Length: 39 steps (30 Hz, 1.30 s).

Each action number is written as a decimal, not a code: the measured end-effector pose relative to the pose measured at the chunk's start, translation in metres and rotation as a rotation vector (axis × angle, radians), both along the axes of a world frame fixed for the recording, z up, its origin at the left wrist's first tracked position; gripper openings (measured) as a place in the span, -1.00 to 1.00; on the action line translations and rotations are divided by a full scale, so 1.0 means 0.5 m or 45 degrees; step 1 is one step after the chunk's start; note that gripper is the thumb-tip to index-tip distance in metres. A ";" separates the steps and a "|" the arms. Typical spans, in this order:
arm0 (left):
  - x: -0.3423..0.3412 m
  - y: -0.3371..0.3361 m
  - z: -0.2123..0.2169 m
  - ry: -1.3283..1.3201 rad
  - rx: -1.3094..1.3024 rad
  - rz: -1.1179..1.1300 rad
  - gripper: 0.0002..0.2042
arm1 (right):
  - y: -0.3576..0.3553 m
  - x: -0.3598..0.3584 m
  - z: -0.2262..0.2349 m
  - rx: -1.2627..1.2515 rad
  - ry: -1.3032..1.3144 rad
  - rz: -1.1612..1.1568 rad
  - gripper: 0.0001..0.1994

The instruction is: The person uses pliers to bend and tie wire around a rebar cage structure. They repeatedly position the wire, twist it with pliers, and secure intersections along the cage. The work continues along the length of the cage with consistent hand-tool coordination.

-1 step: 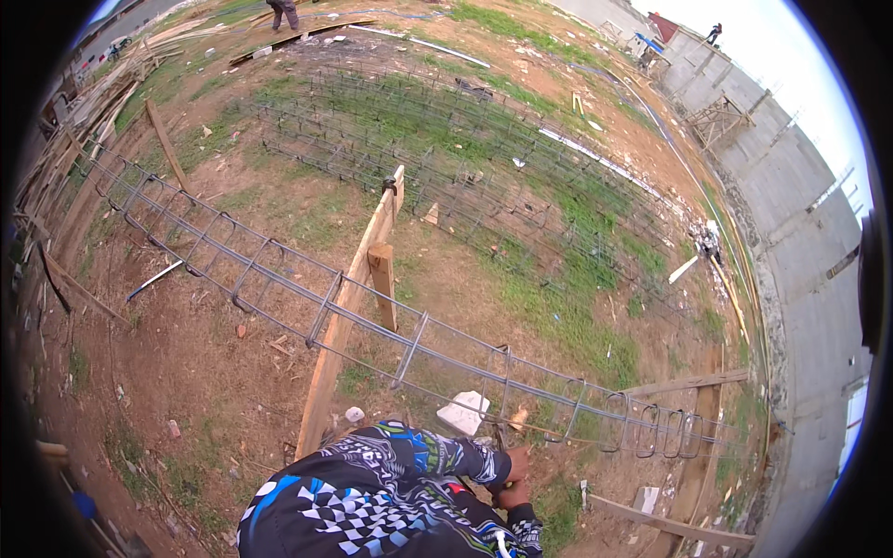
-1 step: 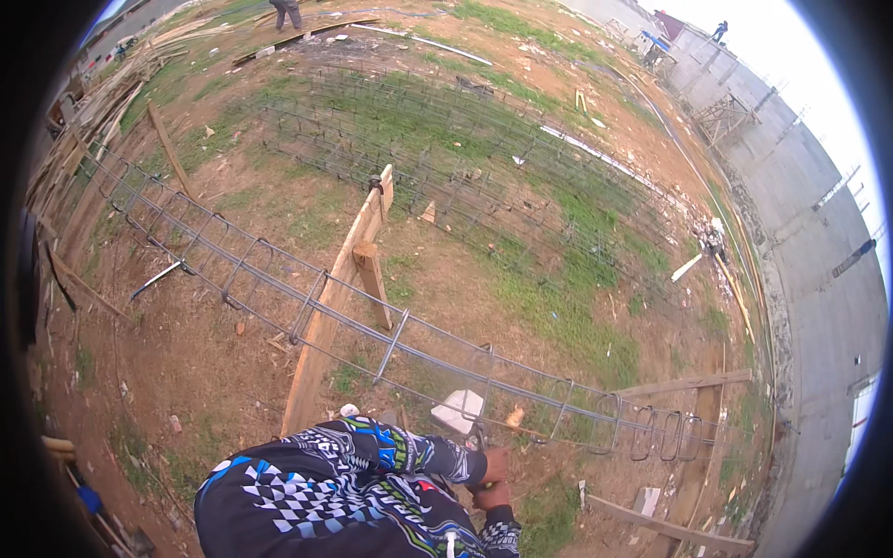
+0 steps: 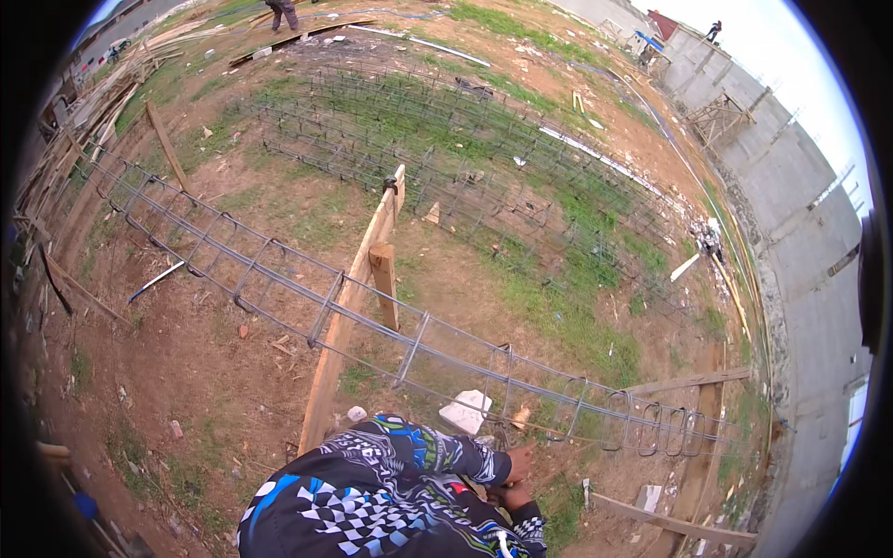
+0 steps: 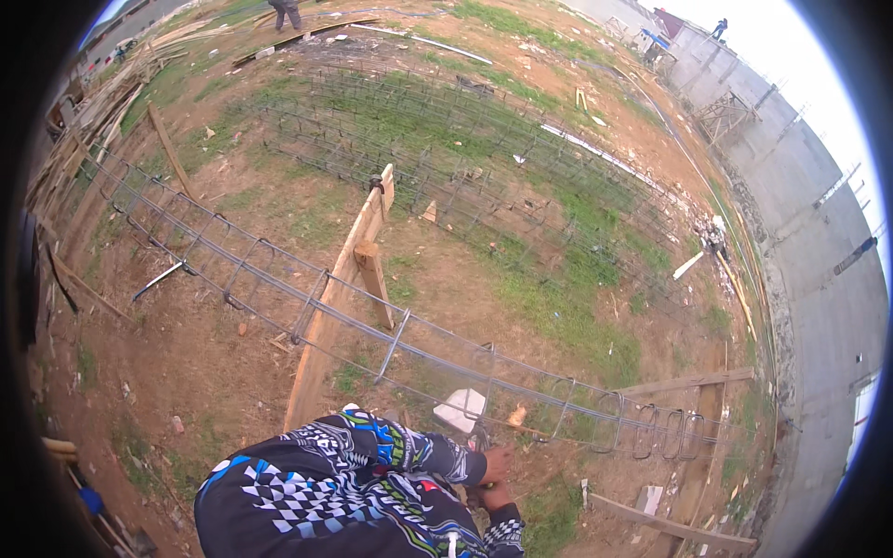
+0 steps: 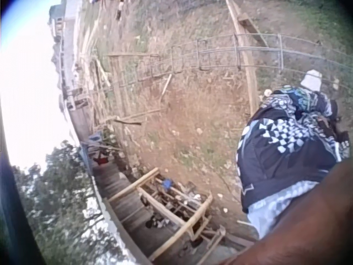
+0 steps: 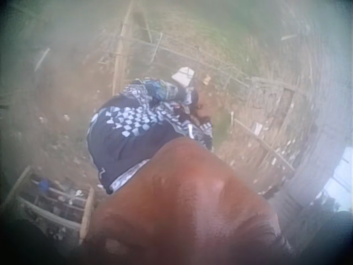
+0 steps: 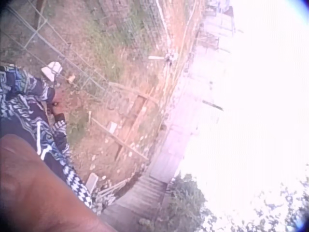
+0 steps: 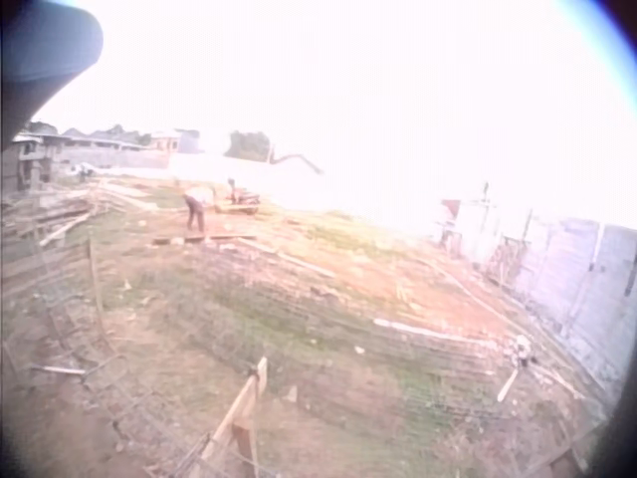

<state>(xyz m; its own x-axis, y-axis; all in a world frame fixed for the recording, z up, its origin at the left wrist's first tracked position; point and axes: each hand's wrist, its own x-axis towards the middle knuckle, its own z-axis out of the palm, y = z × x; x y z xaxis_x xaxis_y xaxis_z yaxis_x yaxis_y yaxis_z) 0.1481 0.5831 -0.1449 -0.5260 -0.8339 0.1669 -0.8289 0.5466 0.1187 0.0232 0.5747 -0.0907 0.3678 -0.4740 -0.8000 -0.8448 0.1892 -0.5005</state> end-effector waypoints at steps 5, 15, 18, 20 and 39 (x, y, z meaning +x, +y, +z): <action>0.096 0.020 -0.017 0.293 -0.166 -0.268 -0.79 | -0.035 -0.047 -0.081 0.813 -0.540 -0.223 -0.81; 0.138 -0.036 0.079 0.416 0.565 -0.294 -0.58 | 0.023 0.014 0.017 -0.809 0.036 0.253 -0.39; 0.155 -0.056 0.125 0.350 1.136 -0.227 -0.46 | -0.023 -0.036 -0.047 -0.336 -0.397 0.177 -0.37; 0.148 -0.056 0.137 0.301 1.204 -0.104 -0.49 | -0.056 -0.019 -0.016 0.240 -0.421 0.023 -0.35; 0.004 0.065 0.125 1.506 -0.123 1.829 -0.69 | -0.173 -0.074 -0.026 0.880 -0.666 0.033 -0.67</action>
<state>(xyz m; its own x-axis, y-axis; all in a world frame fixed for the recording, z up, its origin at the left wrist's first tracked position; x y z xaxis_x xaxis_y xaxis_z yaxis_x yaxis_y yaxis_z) 0.1501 0.6155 -0.0823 0.8937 -0.4449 -0.0578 -0.1246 -0.3699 0.9207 -0.0136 0.4880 -0.1035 0.7730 0.0696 -0.6306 -0.5464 0.5781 -0.6060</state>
